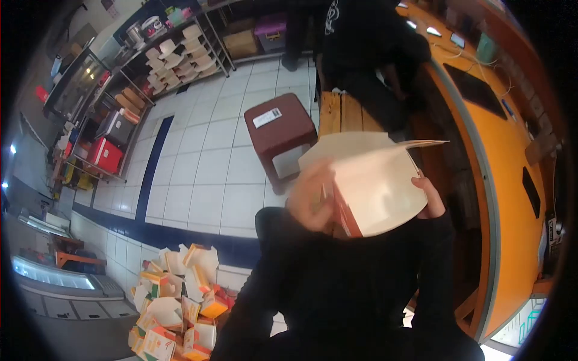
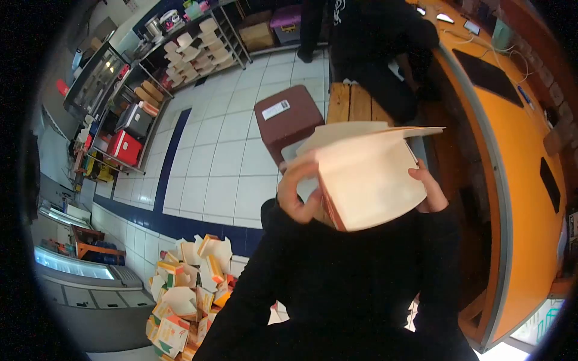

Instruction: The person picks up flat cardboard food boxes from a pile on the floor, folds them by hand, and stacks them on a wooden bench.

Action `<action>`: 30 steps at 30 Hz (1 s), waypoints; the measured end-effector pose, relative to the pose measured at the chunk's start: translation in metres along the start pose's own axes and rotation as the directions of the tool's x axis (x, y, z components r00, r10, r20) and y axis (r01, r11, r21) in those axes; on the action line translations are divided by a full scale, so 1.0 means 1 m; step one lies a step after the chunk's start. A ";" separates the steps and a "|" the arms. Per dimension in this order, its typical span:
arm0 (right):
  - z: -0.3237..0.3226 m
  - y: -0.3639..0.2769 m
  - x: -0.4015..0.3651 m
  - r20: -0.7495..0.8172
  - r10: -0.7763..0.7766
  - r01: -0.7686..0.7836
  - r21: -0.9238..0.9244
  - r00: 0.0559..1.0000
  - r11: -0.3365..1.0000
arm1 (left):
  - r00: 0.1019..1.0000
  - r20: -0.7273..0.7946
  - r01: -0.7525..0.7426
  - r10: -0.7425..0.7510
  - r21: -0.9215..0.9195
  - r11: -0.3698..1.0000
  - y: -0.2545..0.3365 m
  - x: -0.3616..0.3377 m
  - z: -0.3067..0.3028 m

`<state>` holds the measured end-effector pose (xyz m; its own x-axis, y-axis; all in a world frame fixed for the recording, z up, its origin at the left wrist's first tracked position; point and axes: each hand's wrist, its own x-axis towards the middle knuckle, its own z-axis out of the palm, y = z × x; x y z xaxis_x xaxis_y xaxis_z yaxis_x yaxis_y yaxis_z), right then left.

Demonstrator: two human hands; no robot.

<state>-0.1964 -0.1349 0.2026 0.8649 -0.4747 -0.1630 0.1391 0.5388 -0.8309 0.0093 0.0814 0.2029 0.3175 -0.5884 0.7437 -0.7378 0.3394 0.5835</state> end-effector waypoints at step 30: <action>-0.008 -0.021 0.015 0.141 -0.098 0.171 -0.737 0.985 0.654 | 0.891 0.218 0.452 -0.397 -0.492 0.744 -0.034 -0.018 0.034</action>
<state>-0.1902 -0.1589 0.2135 0.9067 -0.4218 -0.0043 -0.1169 -0.2415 -0.9633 0.0082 0.0557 0.1583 0.4457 -0.8196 0.3601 -0.1128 0.3477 0.9308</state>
